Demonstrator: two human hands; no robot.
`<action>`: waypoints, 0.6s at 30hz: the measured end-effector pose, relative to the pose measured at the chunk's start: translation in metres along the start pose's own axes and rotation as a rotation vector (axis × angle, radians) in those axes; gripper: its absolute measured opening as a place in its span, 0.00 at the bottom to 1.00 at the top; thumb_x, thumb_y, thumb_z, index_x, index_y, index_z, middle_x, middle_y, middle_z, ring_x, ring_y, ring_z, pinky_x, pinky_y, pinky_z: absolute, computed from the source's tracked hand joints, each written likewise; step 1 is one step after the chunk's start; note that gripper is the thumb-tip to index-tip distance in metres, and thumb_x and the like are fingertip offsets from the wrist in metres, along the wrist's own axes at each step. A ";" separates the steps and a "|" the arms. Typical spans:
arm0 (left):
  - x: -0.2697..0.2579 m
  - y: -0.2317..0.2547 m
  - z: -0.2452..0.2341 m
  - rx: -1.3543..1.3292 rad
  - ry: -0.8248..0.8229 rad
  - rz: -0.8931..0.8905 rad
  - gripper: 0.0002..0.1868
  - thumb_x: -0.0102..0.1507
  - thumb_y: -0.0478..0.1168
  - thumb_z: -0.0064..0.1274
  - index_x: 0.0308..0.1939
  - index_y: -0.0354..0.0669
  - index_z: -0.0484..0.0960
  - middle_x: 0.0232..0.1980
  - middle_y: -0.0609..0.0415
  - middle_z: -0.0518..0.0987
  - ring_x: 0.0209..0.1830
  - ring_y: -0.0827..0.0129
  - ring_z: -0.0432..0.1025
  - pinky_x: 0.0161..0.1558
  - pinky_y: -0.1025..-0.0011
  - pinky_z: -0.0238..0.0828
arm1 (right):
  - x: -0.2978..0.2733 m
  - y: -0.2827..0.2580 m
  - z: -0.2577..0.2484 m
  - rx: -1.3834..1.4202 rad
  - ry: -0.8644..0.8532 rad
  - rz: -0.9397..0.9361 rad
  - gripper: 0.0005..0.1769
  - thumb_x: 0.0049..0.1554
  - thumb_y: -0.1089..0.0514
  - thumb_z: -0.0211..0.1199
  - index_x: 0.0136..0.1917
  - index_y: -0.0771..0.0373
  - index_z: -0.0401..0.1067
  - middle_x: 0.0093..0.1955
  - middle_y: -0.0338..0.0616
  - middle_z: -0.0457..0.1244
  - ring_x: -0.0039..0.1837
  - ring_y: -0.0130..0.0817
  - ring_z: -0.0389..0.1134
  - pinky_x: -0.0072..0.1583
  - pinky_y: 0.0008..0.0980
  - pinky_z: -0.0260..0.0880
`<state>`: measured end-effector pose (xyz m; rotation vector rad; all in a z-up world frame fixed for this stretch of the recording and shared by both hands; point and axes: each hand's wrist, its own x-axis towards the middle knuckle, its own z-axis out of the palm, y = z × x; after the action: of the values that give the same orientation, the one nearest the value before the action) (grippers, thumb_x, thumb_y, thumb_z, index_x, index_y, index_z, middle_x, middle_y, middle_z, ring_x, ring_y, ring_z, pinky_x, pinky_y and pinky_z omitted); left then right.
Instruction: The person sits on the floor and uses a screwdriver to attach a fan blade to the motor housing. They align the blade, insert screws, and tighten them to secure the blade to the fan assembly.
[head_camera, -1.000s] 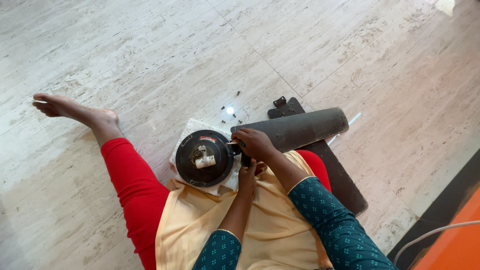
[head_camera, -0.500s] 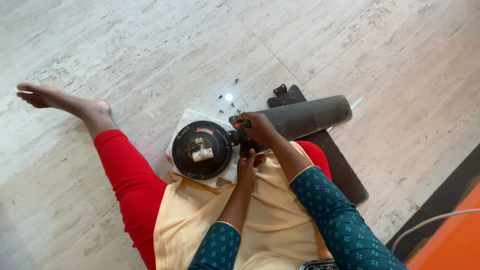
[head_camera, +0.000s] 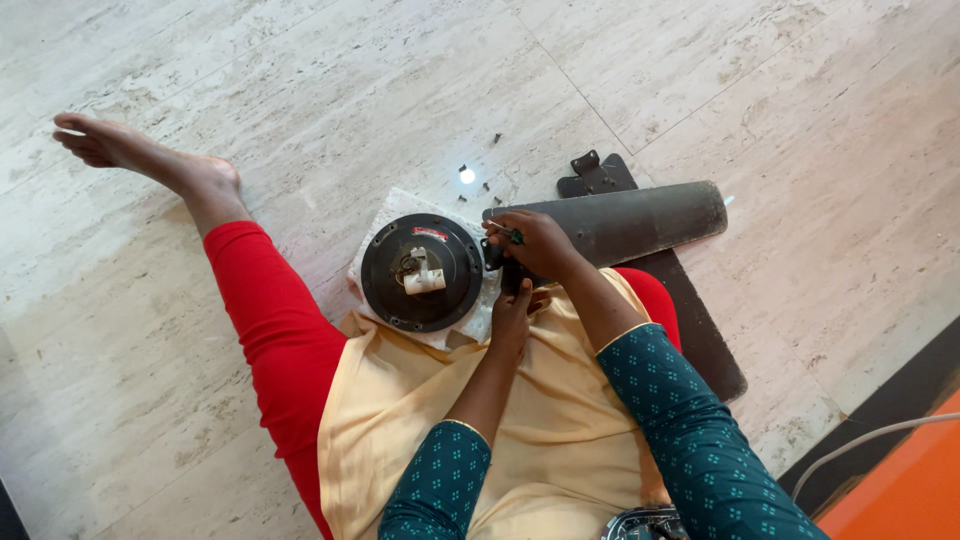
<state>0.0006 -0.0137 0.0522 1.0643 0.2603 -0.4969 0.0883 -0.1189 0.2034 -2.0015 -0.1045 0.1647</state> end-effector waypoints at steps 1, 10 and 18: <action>0.001 0.001 0.000 0.005 0.000 0.003 0.26 0.68 0.53 0.52 0.63 0.38 0.75 0.53 0.54 0.82 0.47 0.68 0.80 0.48 0.71 0.75 | 0.000 -0.001 0.001 -0.025 0.009 -0.045 0.14 0.58 0.57 0.68 0.57 0.61 0.76 0.52 0.46 0.72 0.47 0.39 0.75 0.46 0.35 0.76; 0.003 -0.004 -0.002 -0.033 0.008 -0.014 0.27 0.67 0.54 0.53 0.64 0.41 0.74 0.54 0.55 0.82 0.46 0.69 0.80 0.47 0.72 0.74 | 0.000 -0.004 0.006 -0.234 0.003 -0.178 0.12 0.58 0.58 0.69 0.54 0.62 0.76 0.50 0.48 0.73 0.52 0.44 0.75 0.50 0.39 0.74; 0.002 -0.001 0.000 -0.051 0.004 -0.008 0.27 0.67 0.54 0.54 0.62 0.39 0.75 0.51 0.54 0.82 0.46 0.69 0.80 0.51 0.70 0.77 | 0.002 -0.007 0.006 -0.191 -0.040 -0.080 0.10 0.57 0.58 0.69 0.52 0.61 0.77 0.49 0.48 0.71 0.50 0.45 0.74 0.50 0.39 0.73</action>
<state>0.0013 -0.0142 0.0503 1.0146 0.2791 -0.4930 0.0895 -0.1102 0.2066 -2.1811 -0.2326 0.1480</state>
